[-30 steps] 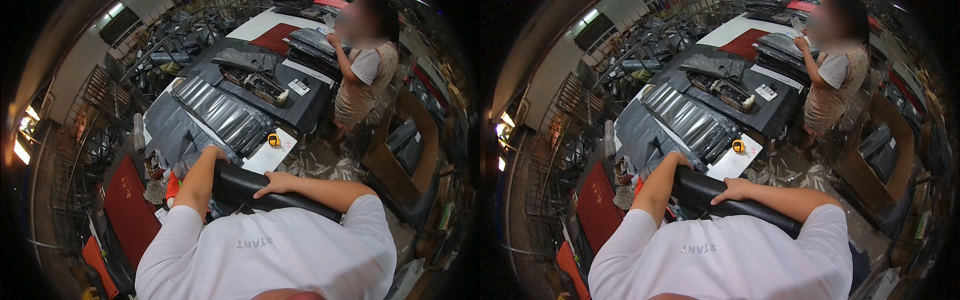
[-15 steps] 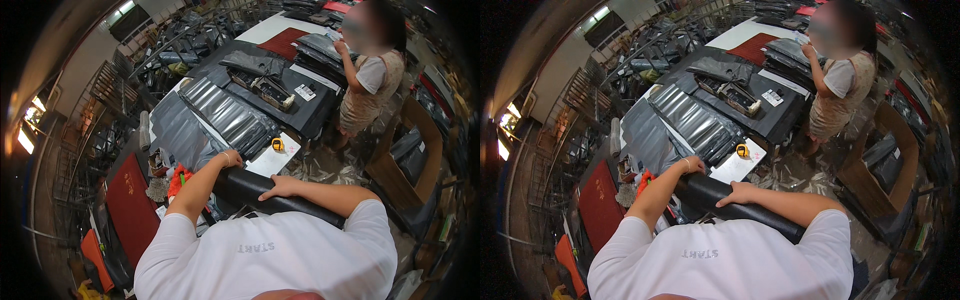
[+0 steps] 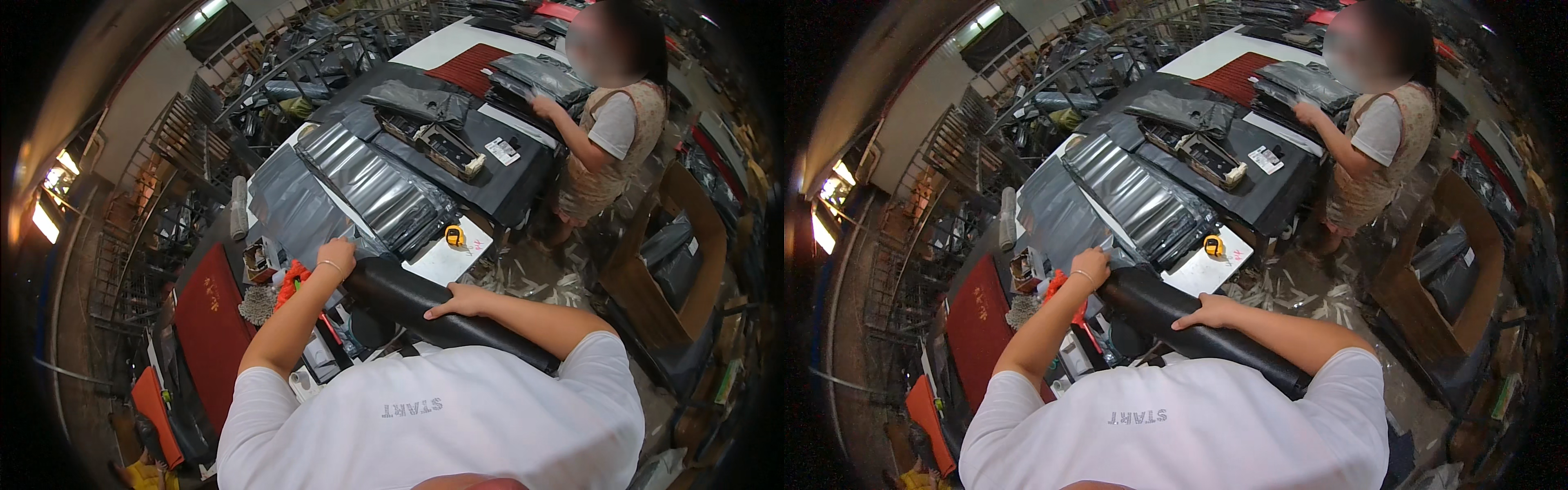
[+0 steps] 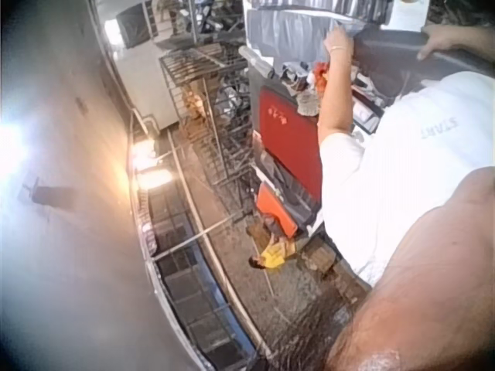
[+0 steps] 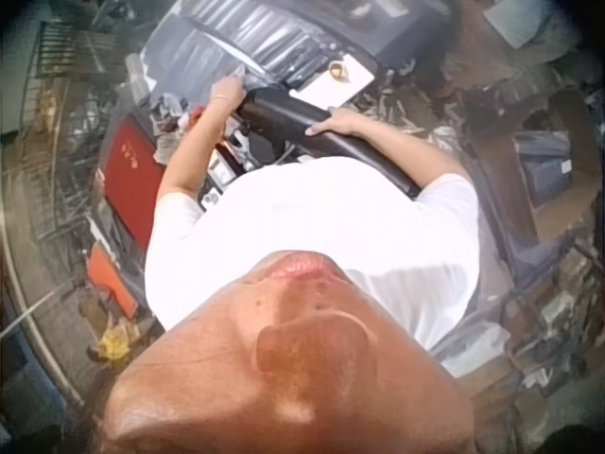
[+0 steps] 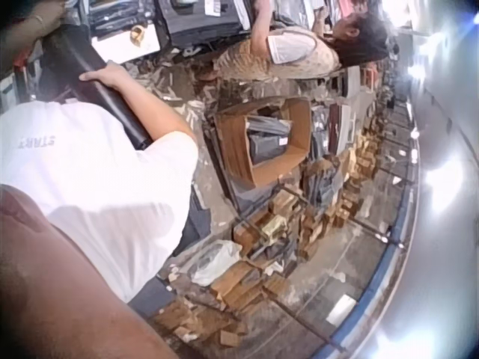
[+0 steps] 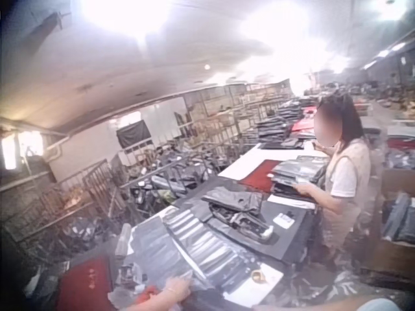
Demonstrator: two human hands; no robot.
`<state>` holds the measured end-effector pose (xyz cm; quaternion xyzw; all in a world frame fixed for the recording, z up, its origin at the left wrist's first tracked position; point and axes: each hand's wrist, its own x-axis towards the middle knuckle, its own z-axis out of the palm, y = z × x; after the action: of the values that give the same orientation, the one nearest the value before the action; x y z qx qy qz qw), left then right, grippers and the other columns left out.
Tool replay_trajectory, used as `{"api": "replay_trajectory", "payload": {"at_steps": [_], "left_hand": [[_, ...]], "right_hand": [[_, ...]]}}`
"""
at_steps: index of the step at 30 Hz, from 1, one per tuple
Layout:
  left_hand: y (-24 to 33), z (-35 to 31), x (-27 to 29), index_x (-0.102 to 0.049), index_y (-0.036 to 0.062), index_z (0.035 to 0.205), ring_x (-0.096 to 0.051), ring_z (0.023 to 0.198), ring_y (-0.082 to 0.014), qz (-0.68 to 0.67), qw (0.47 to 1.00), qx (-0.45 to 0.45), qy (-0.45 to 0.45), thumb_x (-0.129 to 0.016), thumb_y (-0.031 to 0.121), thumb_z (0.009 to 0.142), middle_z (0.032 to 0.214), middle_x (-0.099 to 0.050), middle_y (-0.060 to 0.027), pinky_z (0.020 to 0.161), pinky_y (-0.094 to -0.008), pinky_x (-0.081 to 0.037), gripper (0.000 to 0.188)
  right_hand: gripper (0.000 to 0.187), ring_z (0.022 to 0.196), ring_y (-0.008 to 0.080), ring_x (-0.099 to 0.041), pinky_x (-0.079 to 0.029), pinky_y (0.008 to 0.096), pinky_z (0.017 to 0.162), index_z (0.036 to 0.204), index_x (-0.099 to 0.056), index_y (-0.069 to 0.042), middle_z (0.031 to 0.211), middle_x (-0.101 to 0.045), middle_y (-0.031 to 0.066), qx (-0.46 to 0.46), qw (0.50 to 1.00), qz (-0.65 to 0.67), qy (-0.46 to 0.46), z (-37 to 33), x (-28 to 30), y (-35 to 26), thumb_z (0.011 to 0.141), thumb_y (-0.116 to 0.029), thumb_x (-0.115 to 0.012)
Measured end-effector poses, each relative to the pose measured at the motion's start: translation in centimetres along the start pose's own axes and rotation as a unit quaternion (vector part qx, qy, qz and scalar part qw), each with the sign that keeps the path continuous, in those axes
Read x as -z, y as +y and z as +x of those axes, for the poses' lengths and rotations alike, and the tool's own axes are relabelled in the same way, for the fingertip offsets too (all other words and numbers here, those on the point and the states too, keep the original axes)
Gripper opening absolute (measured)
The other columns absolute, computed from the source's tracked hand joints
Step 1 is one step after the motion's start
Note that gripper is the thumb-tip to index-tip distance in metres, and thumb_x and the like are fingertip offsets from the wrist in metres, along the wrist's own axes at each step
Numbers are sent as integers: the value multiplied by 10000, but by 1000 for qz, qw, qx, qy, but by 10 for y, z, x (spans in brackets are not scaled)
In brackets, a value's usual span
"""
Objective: The person rolls a dark gray car mat tightly, places it into a clear plastic bag, and seals it with a label. The person repeats this process with a second mat, rolling it and placing it into a plastic bag. The person works at a table in a warehouse environment.
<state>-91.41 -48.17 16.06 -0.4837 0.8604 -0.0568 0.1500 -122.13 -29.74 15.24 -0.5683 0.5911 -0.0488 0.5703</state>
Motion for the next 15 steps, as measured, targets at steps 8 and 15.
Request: {"api": "replay_trajectory", "payload": {"at_steps": [8, 15], "left_hand": [[23, -9, 6, -748, 125, 1031, -674, 1077, -305, -57, 998, 0, 19, -612, 261, 945, 1097, -667, -97, 877, -441, -572, 210], [12, -4, -11, -733, 106, 1028, -670, 1091, -273, 32, 999, 2, 10, -679, 157, 866, 1128, -676, -72, 858, -413, -581, 178]], "right_hand": [[1196, 1103, 367, -672, -522, 392, 946, 1284, -570, 172, 1212, -665, 303, 7, 999, 29, -11, 16, 0, 8, 590, -772, -807], [1167, 1082, 355, -680, -527, 389, 929, 1265, -578, 190, 1194, -675, 296, 9, 997, 77, -18, 14, 7, 0, 600, -735, -834]]}}
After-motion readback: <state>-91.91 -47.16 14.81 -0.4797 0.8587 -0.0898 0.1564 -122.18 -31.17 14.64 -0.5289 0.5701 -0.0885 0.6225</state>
